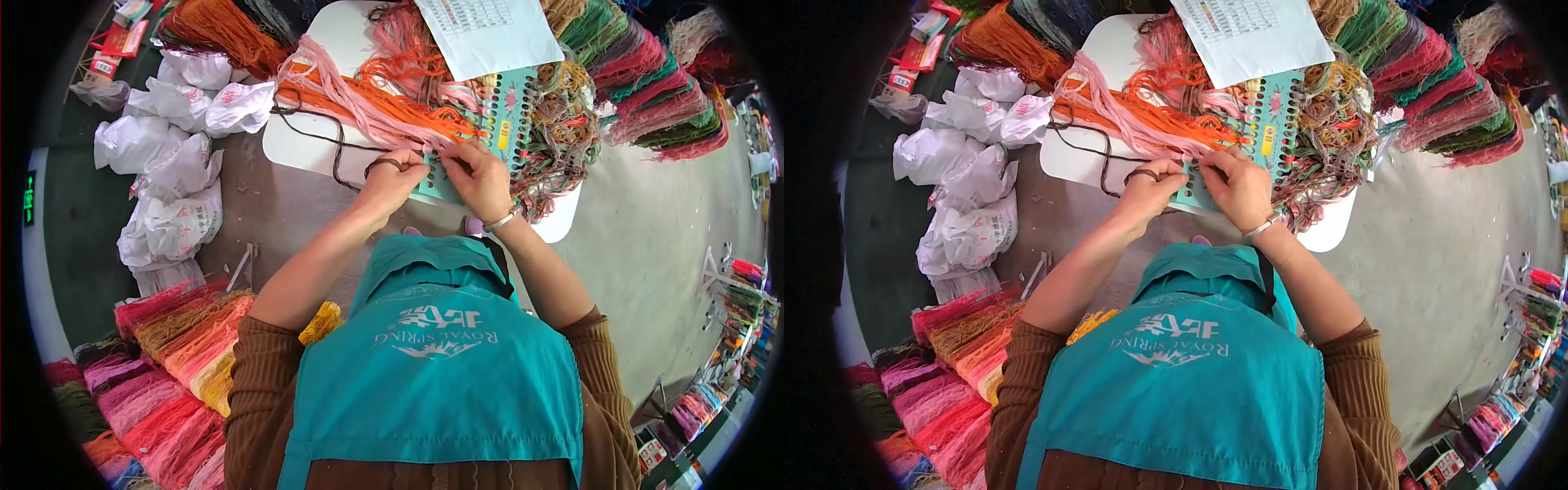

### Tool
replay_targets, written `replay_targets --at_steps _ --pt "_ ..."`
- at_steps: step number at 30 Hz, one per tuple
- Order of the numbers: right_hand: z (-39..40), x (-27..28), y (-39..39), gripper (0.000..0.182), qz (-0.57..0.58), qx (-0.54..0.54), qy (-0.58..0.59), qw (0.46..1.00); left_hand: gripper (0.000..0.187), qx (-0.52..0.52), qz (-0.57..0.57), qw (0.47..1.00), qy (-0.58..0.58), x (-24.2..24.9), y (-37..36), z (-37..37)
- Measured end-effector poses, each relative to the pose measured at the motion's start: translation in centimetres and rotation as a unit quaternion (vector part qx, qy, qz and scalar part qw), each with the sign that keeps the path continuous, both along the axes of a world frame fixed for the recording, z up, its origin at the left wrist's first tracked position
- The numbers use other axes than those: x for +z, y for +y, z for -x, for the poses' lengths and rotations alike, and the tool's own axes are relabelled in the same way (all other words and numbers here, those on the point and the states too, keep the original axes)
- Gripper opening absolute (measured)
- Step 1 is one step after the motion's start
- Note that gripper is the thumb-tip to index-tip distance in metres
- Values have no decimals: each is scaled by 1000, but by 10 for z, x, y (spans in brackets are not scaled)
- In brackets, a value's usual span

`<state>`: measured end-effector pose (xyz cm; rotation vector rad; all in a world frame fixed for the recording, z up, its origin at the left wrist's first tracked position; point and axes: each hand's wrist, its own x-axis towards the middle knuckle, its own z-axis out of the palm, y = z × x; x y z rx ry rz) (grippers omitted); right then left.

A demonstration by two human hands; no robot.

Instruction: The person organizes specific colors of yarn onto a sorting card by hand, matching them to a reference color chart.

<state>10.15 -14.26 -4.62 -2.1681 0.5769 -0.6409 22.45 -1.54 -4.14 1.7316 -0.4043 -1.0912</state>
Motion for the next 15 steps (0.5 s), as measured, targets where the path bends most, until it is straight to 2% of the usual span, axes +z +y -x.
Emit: replay_targets --at_steps 3,6,12,15 --pt "-1 1 1 10 -12 -9 37 999 12 38 26 993 112 12 2 -3" --pt "-3 4 2 11 -3 -15 49 999 13 18 46 985 162 7 2 -8" --pt "-4 4 5 11 4 -27 50 998 12 -24 -1 994 102 5 -9 -12" --pt "-6 7 6 13 6 -28 84 996 12 -4 34 999 -25 -14 -12 -9"
